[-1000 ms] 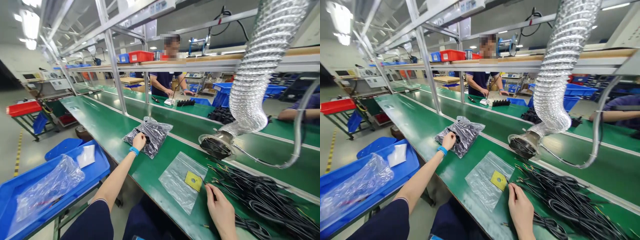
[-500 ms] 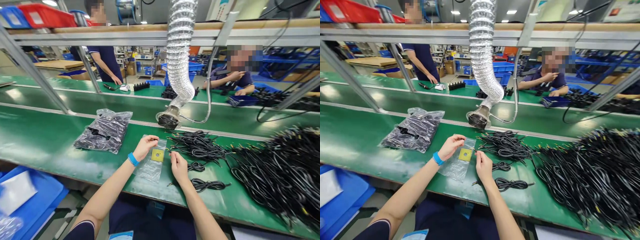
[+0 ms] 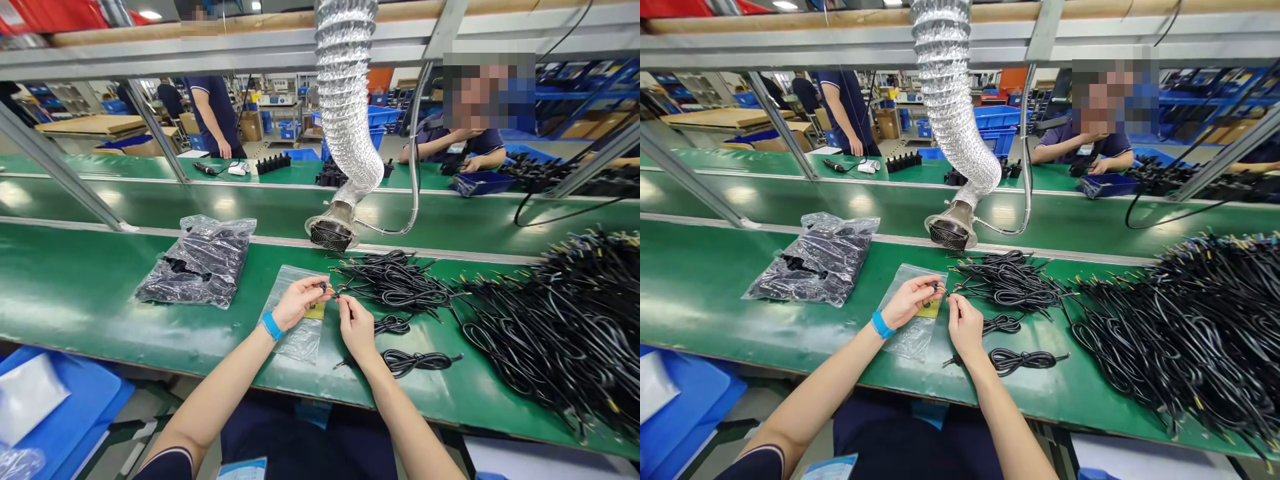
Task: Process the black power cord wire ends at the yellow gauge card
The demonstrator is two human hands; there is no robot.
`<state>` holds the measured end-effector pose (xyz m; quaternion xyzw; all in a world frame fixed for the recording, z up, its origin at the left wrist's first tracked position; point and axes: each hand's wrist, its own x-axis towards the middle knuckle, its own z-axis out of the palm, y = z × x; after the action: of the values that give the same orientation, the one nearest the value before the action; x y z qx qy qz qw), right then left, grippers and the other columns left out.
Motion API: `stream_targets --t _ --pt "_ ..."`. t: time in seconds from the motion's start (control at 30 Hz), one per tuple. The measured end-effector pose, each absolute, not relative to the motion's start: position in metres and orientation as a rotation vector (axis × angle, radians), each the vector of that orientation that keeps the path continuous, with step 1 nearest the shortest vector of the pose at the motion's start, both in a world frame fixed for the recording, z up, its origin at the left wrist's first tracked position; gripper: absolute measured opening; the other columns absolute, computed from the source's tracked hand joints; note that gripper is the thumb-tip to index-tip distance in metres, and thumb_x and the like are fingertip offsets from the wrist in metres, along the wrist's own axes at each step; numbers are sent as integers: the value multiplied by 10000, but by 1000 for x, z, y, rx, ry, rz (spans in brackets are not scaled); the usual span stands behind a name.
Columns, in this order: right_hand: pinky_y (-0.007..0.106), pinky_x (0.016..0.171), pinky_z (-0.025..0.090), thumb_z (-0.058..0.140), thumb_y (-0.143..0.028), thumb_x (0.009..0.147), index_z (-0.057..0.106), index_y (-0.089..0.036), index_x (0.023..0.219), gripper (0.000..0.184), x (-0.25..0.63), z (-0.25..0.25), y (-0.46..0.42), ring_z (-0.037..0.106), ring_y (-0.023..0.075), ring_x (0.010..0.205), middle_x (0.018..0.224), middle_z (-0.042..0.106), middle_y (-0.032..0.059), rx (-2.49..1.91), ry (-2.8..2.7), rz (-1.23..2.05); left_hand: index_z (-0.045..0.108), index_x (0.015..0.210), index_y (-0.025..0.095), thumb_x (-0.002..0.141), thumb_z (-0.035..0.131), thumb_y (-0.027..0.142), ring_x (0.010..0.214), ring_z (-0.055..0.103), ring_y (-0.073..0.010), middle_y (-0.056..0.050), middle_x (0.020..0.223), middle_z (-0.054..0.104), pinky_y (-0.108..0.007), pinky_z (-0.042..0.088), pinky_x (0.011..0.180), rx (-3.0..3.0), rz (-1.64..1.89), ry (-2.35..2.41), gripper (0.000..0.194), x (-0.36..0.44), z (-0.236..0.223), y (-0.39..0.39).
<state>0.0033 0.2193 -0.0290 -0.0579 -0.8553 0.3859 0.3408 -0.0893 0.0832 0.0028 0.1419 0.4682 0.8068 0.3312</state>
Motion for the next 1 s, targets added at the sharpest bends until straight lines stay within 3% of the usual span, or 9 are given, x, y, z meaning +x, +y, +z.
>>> stream_targets --t 0.37,0.53,1.0 --pt "283 670 526 399 -365 992 678 -190 916 337 4 -28 219 686 186 736 851 728 83 -120 -2219 890 714 1074 145 685 825 300 841 709 -208 -97 901 741 -337 536 822 395 2062 1298 433 -86 8 82" --pt "268 637 493 396 -348 998 677 -187 927 332 5 -26 219 656 170 685 792 699 67 -89 -2255 837 730 1042 153 676 830 297 738 671 -151 -68 851 721 -279 515 735 409 2087 1338 405 -88 7 82" --pt "252 598 433 367 -318 1008 689 -185 942 355 6 -23 218 586 152 633 729 617 47 -27 -2343 745 737 1073 167 697 807 316 751 622 -139 -67 904 713 -290 475 774 457 2098 1397 410 -89 4 82"
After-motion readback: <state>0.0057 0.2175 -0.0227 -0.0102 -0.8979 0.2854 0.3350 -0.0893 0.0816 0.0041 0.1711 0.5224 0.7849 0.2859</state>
